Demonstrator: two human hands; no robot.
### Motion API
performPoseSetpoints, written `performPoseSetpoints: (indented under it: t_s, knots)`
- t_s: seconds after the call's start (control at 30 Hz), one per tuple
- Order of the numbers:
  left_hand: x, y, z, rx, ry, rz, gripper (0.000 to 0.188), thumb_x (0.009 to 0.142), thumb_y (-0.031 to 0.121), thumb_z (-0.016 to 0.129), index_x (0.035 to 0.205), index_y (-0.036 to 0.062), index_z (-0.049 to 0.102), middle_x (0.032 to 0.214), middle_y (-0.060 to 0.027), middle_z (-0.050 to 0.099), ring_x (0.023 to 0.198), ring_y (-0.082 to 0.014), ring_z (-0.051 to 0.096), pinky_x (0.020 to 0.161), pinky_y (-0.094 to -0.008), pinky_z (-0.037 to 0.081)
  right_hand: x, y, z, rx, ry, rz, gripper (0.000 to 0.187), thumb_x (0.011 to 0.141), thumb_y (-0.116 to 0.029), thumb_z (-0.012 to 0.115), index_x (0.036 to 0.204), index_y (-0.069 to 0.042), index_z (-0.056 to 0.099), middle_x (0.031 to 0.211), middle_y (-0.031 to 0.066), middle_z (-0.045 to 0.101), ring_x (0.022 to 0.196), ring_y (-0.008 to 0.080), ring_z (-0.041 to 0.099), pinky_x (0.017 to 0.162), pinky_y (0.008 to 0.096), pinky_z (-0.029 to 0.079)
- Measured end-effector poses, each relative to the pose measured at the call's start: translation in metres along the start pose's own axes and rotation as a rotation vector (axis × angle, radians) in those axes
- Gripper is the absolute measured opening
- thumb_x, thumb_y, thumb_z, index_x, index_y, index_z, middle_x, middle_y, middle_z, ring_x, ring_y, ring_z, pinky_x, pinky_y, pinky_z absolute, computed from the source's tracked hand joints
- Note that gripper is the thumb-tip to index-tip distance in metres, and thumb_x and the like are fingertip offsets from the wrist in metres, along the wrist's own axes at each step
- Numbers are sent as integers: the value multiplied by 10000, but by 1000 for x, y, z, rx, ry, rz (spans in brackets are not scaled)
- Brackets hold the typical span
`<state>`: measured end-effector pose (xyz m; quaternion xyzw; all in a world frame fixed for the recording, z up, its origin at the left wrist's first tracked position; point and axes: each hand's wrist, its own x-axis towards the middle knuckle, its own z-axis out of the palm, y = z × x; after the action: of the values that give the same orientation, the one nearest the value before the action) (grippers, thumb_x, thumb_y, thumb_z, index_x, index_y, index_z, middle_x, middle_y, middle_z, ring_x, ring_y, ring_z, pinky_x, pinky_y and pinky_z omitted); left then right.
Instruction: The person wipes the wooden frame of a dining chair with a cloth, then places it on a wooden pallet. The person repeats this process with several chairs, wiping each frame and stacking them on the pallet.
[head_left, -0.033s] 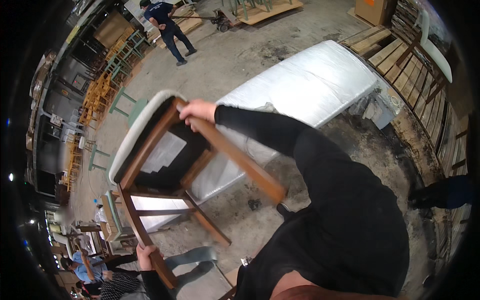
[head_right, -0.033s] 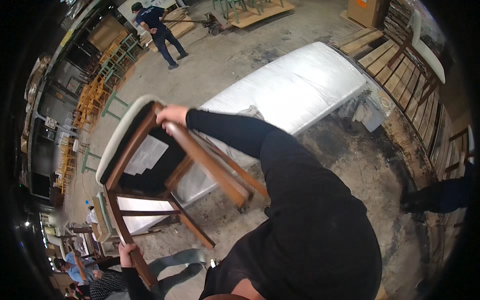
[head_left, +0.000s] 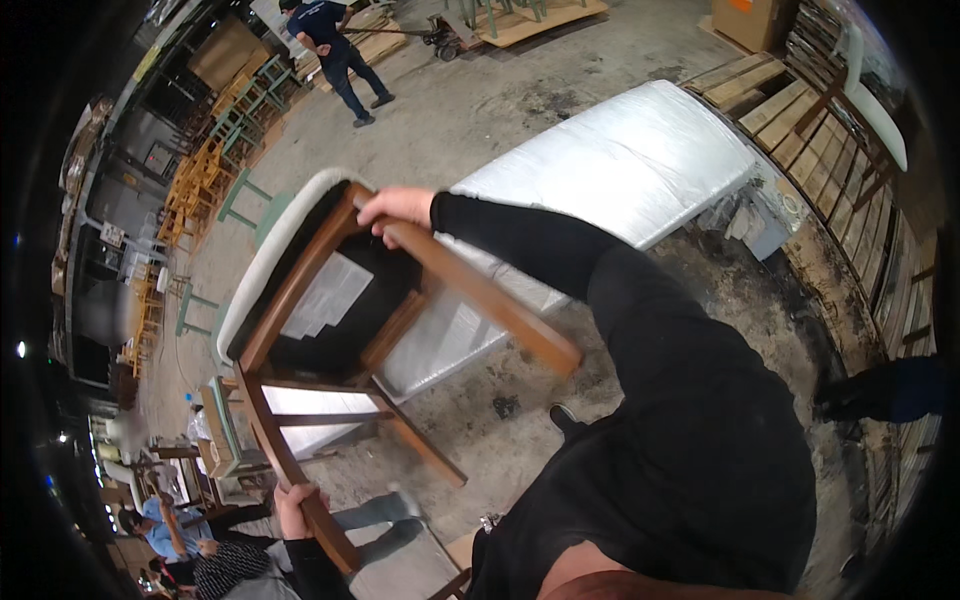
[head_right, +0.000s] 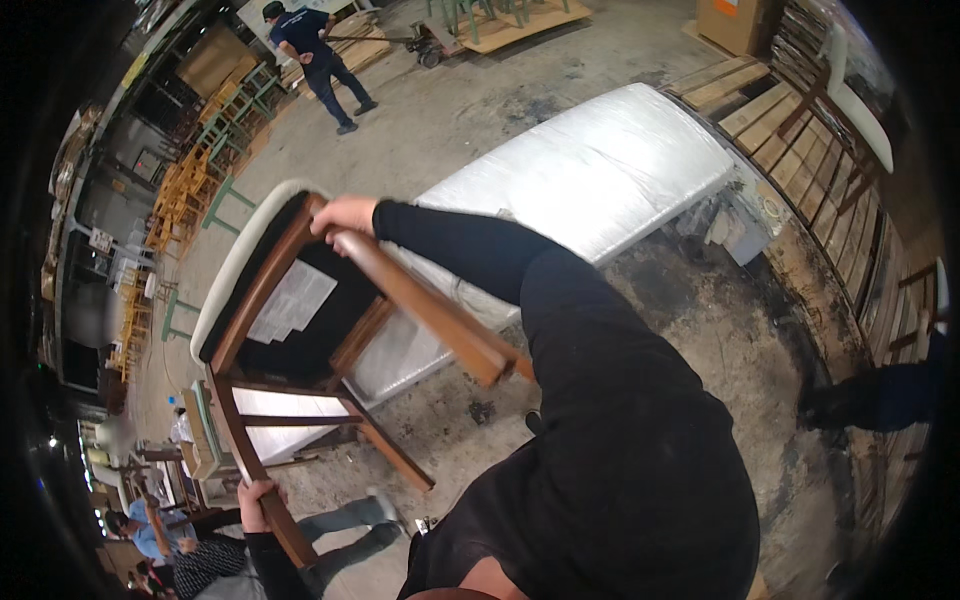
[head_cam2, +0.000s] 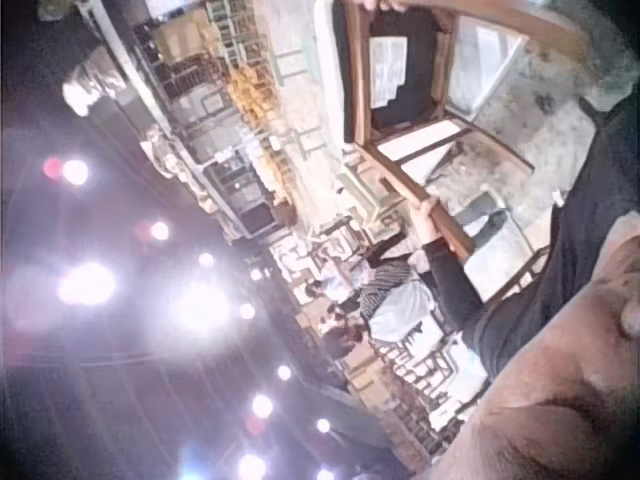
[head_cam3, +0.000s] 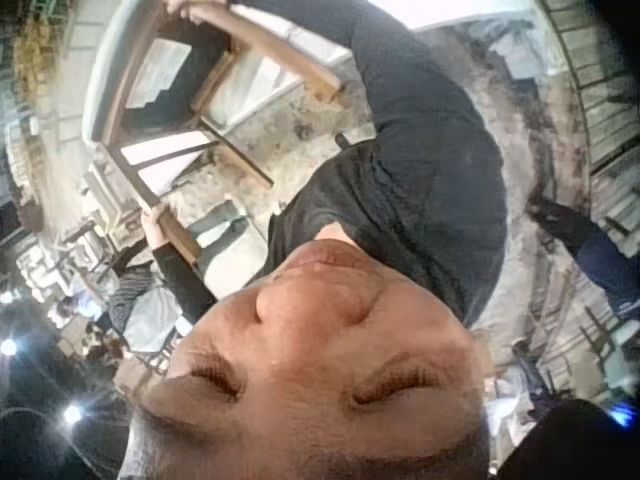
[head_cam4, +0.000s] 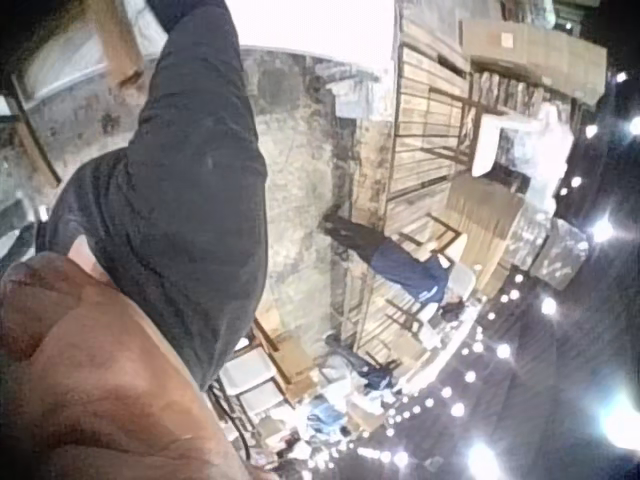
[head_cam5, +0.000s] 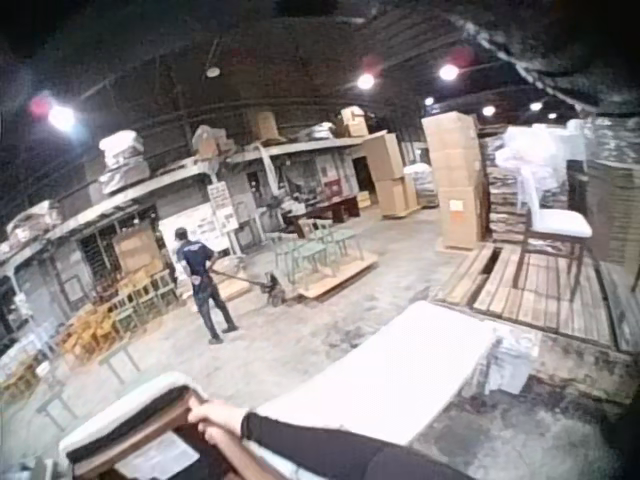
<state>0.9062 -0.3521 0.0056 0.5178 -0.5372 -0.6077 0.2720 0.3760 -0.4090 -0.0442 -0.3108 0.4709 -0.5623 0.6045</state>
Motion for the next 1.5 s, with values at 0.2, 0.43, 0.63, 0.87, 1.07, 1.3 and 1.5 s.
performPoseSetpoints:
  t_s: [0.2, 0.43, 0.63, 0.87, 1.07, 1.3, 1.5]
  knots:
    - [-12, 38, 128, 88, 128, 69, 274, 767, 118, 650, 958, -35, 525, 788, -124, 621, 551, -208, 626, 483, -333, 526, 0, -70, -112, 3, -38, 131, 203, 850, -158, 711, 908, -28, 567, 747, 100, 633, 504, 177, 607, 521, 362, 566]
    - [-46, 126, 314, 153, 71, 214, 184, 845, 157, 583, 858, -23, 546, 779, -140, 626, 545, -184, 602, 463, -293, 512, -86, -141, -284, 148, -219, 102, 187, 857, -164, 703, 858, -55, 550, 720, 101, 633, 516, 186, 603, 573, 349, 558]
    - [-69, 210, 532, 231, 27, 137, 240, 883, 208, 563, 972, -15, 571, 808, -121, 639, 552, -158, 617, 461, -273, 501, -206, -246, -512, 31, -102, -89, 251, 898, -209, 686, 989, -19, 549, 788, 125, 664, 556, 191, 639, 616, 342, 546]
    - [16, 189, 766, 324, -93, 15, 253, 835, 201, 611, 899, -43, 626, 801, -114, 667, 628, -189, 658, 559, -301, 537, -328, -284, -716, 28, 182, -202, 222, 914, -234, 655, 921, -38, 552, 687, 67, 593, 534, 161, 579, 559, 304, 499]
    - [31, 109, 864, -65, -302, 59, 260, 776, 60, 646, 994, -47, 553, 760, -97, 591, 575, -194, 620, 543, -316, 531, -418, -258, -795, -100, 303, -190, 629, 951, -339, 648, 1467, -66, 413, 1097, 100, 651, 953, 129, 643, 825, 270, 522]
    - [21, 119, 866, -80, -325, 18, 259, 823, 112, 676, 1003, -26, 550, 779, -95, 615, 579, -179, 633, 516, -312, 528, -498, -261, -746, -864, 343, -154, 810, 869, -54, 598, 1588, -197, 256, 1508, 162, 414, 1119, 213, 612, 788, 313, 539]
    - [48, 29, 845, -578, -472, 63, 400, 1017, 377, 528, 1101, -13, 555, 860, -121, 641, 627, -231, 645, 568, -375, 547, -496, -259, -736, -720, 402, -79, 830, 847, 52, 483, 1575, -290, 279, 1379, 96, 521, 810, 198, 712, 549, 291, 592]
